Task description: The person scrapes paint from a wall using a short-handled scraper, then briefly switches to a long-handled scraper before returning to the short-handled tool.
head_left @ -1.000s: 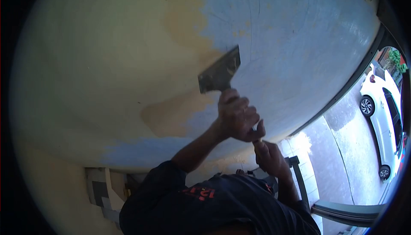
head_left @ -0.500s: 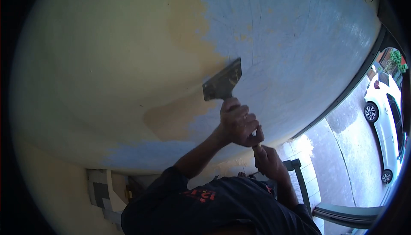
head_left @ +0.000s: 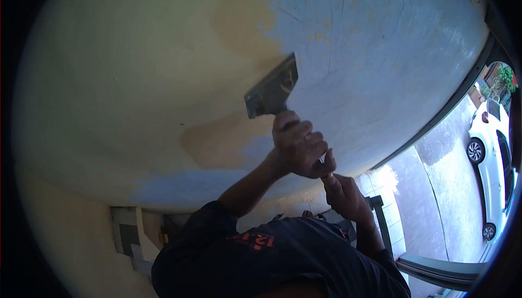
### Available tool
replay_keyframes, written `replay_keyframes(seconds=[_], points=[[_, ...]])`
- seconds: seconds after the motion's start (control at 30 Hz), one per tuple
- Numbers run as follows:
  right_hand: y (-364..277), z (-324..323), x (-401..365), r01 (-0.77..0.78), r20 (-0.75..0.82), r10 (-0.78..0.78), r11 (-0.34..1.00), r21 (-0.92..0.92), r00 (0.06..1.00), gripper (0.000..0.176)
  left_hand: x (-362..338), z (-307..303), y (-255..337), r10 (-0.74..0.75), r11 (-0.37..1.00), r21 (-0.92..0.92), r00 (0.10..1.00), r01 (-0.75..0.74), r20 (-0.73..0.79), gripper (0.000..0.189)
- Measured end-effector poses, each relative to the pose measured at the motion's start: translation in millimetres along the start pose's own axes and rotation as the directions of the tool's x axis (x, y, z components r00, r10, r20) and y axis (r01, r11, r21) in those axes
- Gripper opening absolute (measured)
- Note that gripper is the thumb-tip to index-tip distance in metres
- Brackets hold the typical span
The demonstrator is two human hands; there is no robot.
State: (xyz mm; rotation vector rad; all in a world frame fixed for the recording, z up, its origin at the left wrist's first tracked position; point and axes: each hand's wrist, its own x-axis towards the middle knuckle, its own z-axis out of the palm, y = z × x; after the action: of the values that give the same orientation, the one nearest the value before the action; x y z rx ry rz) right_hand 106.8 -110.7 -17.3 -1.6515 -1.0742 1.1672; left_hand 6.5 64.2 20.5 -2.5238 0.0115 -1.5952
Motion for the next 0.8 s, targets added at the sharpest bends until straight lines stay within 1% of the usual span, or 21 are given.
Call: replay_keyframes(seconds=[0.03,0.07,0.1,0.17,0.23,0.3,0.37,0.4,0.5,0.53,0.57,0.63,0.67,0.7,0.8], points=[[7,2,0,0.024,-0.002,-0.024,0.999,0.023,1.0,0.057,-4,0,-1,0.011,1.0,0.009,1.0,-0.011,-0.015,0.022],[17,6,0,0.05,-0.005,-0.05,0.998,0.045,0.999,0.057,-14,3,3,-0.014,1.0,-0.021,1.0,0.014,0.0,0.023],[18,10,4,0.054,-0.017,-0.053,0.998,0.042,0.998,0.057,-15,6,5,-0.045,0.998,-0.053,0.999,0.046,0.018,0.023],[13,14,14,0.026,-0.046,-0.026,1.0,-0.003,0.999,0.057,-15,9,-5,-0.051,0.997,-0.063,0.999,0.051,-0.003,0.022],[5,10,23,0.036,-0.016,-0.035,0.998,0.051,0.999,0.058,-15,11,-21,-0.014,0.999,-0.052,1.0,0.015,0.003,0.021],[0,13,26,0.001,-0.031,0.001,0.998,0.058,1.0,0.058,-10,7,-27,-0.01,0.999,-0.042,1.0,0.011,0.018,0.022],[0,16,34,0.03,-0.021,-0.029,0.995,0.093,0.999,0.058,-13,11,-38,0.007,0.998,-0.071,0.999,-0.004,0.038,0.022],[6,17,37,0.007,-0.018,-0.006,0.997,0.076,1.0,0.059,-17,13,-37,0.005,0.997,-0.075,0.999,-0.002,0.033,0.023],[8,11,38,0.056,-0.035,-0.054,0.998,0.04,0.998,0.059,-14,16,-34,0.016,0.999,-0.046,0.999,-0.014,0.042,0.024],[1,8,35,0.054,-0.018,-0.052,0.995,0.08,0.998,0.059,-7,15,-32,0.028,0.999,-0.042,0.999,-0.027,0.016,0.024],[0,9,32,0.041,-0.008,-0.041,0.996,0.08,0.999,0.059,-5,12,-32,0.014,0.999,-0.042,1.0,-0.013,0.023,0.024],[-7,9,46,0.051,0.01,-0.052,0.991,0.123,0.999,0.059,0,10,-47,0.032,0.998,-0.064,0.999,-0.029,0.042,0.024],[2,10,45,0.057,0.004,-0.058,0.993,0.105,0.998,0.056,-7,12,-44,0.022,0.997,-0.071,0.997,-0.017,0.069,0.025],[13,12,39,0.069,-0.001,-0.069,0.992,0.105,0.998,0.056,-16,14,-35,0.033,0.997,-0.068,0.997,-0.028,0.066,0.025],[41,20,25,-0.026,-0.025,0.027,0.998,0.051,0.999,0.047,-49,26,-10,-0.025,0.997,-0.065,0.994,0.032,0.102,0.025]])
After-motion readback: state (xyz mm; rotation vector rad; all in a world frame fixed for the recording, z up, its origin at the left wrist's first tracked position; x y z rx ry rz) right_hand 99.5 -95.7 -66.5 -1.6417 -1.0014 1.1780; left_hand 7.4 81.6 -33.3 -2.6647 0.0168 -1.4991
